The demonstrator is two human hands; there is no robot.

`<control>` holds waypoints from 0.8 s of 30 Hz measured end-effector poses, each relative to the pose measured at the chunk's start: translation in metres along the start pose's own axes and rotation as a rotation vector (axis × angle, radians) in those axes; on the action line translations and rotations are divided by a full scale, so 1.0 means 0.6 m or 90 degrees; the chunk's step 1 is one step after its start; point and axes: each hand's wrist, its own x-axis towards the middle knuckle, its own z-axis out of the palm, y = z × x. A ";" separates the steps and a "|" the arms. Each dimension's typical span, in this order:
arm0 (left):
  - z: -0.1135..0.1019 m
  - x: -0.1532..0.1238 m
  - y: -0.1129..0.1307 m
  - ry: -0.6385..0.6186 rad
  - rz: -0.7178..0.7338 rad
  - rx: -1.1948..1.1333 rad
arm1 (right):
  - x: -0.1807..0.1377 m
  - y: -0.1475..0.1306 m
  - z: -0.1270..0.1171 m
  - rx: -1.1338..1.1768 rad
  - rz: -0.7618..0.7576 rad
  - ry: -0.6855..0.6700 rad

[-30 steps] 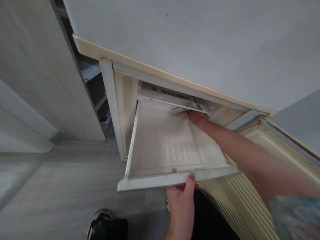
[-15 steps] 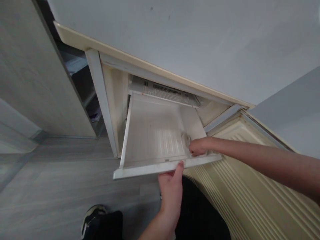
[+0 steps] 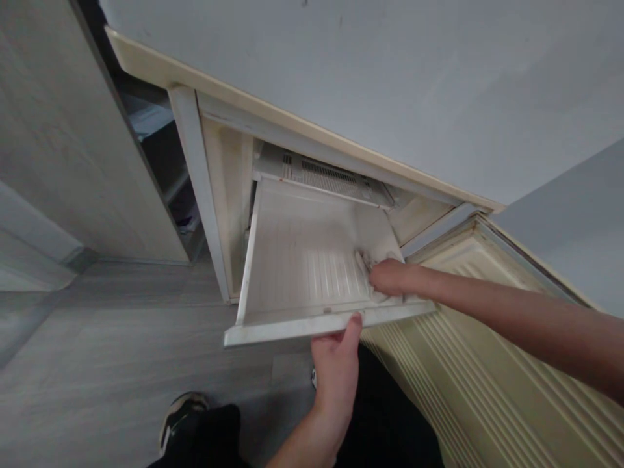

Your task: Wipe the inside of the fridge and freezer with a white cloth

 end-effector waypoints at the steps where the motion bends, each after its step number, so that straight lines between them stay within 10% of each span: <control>1: 0.001 0.000 0.001 0.000 -0.002 -0.002 | -0.004 -0.011 0.008 0.020 -0.026 -0.040; 9: -0.001 0.001 -0.002 -0.035 0.017 -0.030 | 0.002 -0.053 0.002 0.361 -0.151 -0.105; 18: -0.003 0.004 0.002 -0.011 0.027 0.018 | 0.031 -0.241 -0.179 0.891 -0.491 -0.102; 24: 0.004 0.003 0.002 -0.018 0.052 0.020 | -0.039 -0.161 -0.136 0.730 -0.308 -0.063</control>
